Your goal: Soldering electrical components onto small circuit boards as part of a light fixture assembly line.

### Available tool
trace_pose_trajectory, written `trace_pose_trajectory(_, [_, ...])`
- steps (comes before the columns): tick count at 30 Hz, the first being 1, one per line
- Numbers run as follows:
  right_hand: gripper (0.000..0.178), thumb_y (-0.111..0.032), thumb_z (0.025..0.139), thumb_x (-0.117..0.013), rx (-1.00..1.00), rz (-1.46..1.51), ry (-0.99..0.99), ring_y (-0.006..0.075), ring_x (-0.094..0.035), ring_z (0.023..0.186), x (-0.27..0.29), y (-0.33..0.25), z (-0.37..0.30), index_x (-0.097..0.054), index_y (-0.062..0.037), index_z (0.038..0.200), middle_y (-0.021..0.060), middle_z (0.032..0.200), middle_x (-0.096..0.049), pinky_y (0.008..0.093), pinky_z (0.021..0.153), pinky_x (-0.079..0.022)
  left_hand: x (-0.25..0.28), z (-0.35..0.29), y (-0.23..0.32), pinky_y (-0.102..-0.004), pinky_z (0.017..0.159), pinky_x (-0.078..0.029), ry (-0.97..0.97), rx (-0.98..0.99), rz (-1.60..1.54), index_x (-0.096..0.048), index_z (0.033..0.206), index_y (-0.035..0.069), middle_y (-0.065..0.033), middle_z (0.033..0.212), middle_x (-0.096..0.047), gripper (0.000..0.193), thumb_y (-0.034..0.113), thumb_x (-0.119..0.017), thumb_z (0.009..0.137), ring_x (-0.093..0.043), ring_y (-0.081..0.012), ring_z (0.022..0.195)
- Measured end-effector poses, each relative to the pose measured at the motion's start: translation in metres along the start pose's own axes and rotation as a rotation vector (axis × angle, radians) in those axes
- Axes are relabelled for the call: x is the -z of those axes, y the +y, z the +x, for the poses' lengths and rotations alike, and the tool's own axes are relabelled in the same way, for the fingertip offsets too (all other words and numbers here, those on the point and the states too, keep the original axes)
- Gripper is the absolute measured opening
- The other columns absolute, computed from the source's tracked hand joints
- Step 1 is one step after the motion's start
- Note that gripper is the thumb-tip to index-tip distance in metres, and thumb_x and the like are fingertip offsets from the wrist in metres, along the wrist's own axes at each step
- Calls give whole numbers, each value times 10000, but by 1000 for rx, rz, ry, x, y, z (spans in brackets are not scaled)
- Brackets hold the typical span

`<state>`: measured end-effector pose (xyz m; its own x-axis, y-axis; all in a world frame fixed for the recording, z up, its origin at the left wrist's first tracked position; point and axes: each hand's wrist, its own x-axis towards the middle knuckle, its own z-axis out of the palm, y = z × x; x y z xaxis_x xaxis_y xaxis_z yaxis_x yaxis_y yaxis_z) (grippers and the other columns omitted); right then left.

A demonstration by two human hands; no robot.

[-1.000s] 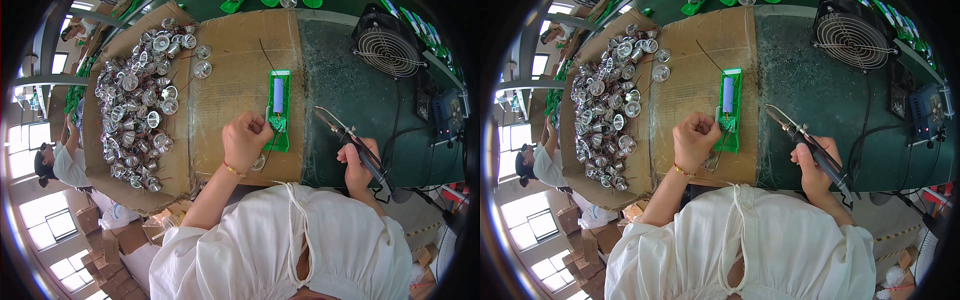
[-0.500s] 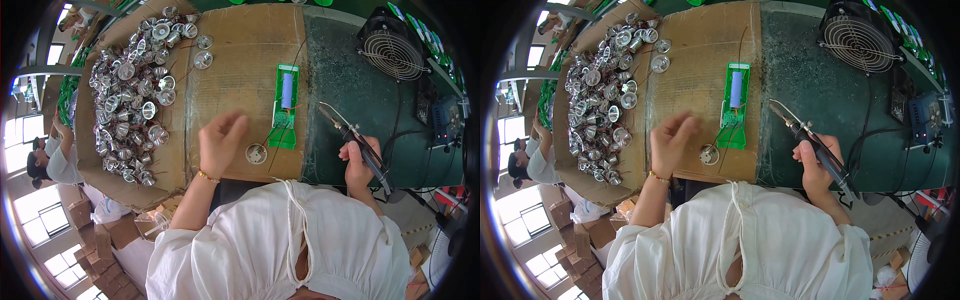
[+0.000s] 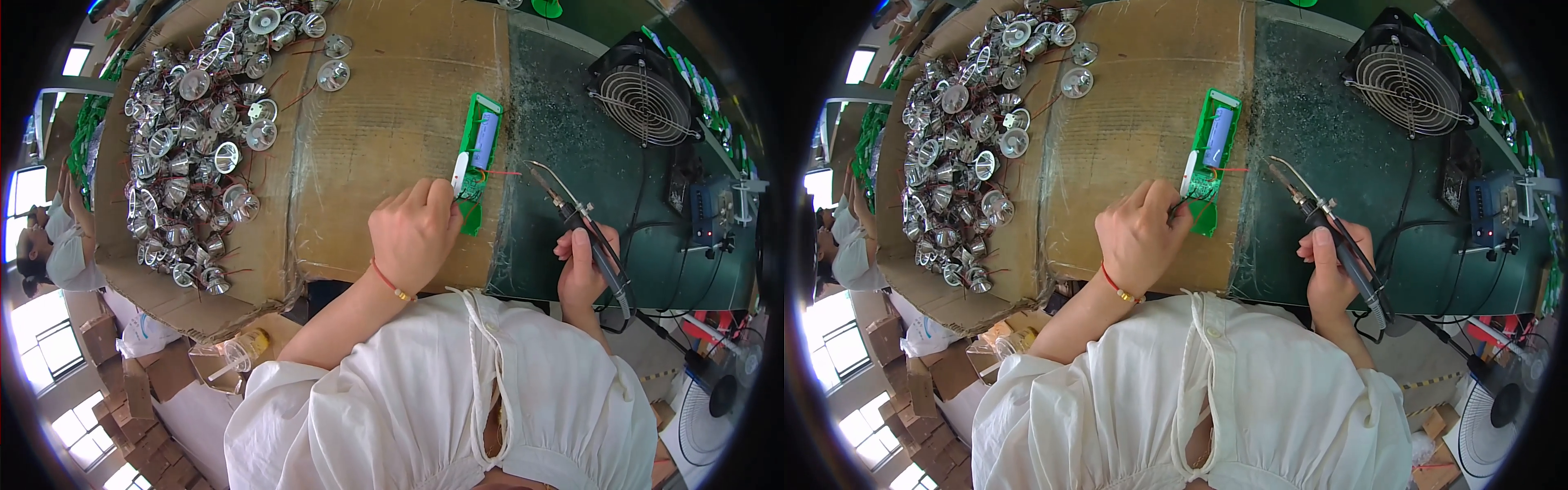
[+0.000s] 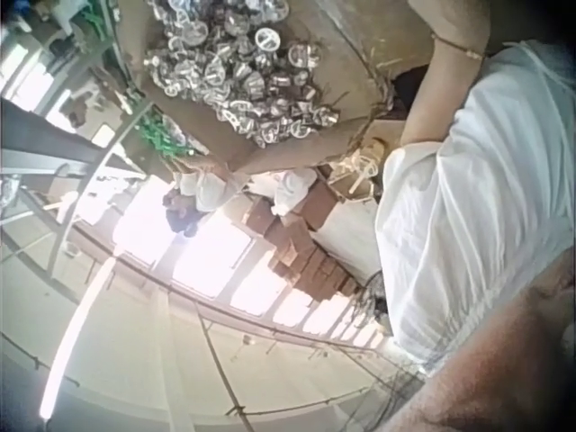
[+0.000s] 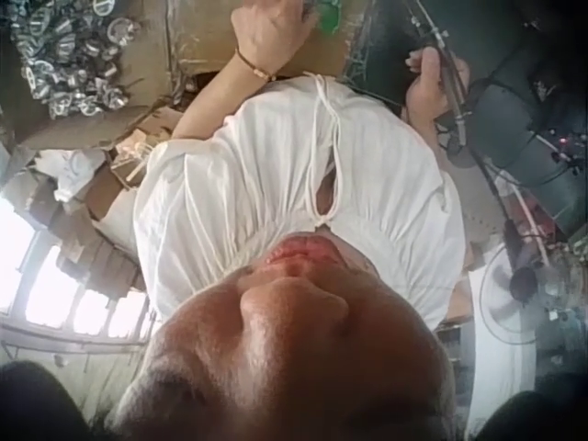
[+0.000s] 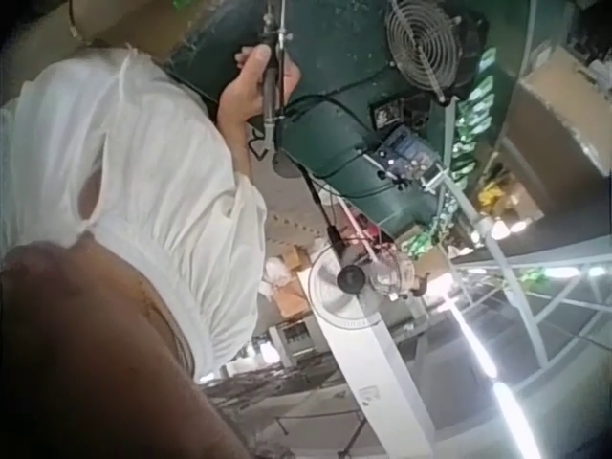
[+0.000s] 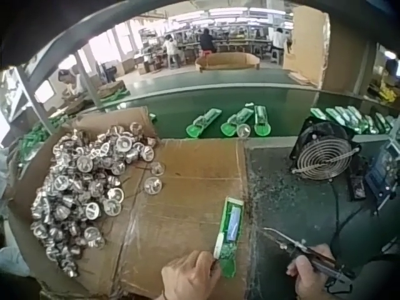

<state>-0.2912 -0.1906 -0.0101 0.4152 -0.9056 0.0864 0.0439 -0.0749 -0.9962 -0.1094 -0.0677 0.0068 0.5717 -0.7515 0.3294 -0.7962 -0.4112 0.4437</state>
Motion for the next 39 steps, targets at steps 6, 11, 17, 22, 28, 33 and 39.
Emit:
trace_pose_trajectory(6, [197,-111,830,-580,22,-9,9,123,-537,515,-2,-1,-1,-475,25,926,103,650,-579,204,473,-426,0,-4,1,-315,427,-380,80,-150,26,-454,648,93,-36,595,-467,200,55,-651,636,-495,-202,490])
trace_pose_trajectory(11, [191,-107,830,-580,14,-16,9,123,-536,514,-6,0,-1,-476,25,919,103,651,-579,203,468,-425,0,-4,-2,-308,431,-380,65,-169,39,-432,639,87,-34,591,-453,216,45,-643,630,-488,-193,502])
trace_pose_trajectory(17, [190,-107,828,-582,12,-10,13,123,-539,514,-10,0,2,-479,26,916,102,652,-580,205,468,-429,-1,2,-5,-306,437,-397,59,-155,26,-441,653,92,-33,596,-472,209,51,-646,640,-511,-193,516])
trace_pose_trajectory(22, [165,-84,832,-569,30,-15,23,108,-523,510,-9,-1,3,-487,25,924,91,641,-571,202,479,-422,10,6,-6,-375,496,-466,-68,140,-192,-503,797,77,-87,707,-566,261,242,-670,682,-589,-268,615])
trace_pose_trajectory(28, [137,-118,858,-544,77,-95,48,84,-484,514,-1,8,-1,-501,3,906,50,631,-539,192,472,-380,3,17,-18,-421,626,-480,-346,163,-248,-601,875,51,-148,721,-606,189,134,-571,708,-592,-339,691])
trace_pose_trajectory(33, [145,-141,862,-553,76,-57,14,78,-484,519,-7,5,1,-503,-11,903,43,635,-540,181,478,-376,37,84,-40,-431,693,-481,-205,105,-181,-610,817,21,-186,761,-608,167,116,-543,697,-591,-359,743])
trace_pose_trajectory(39, [173,-166,866,-552,72,-76,12,83,-491,551,-19,1,7,-500,-10,917,45,664,-543,187,492,-381,153,181,-103,-393,752,-490,180,152,112,-638,810,22,-196,823,-625,171,94,-541,689,-607,-346,805])
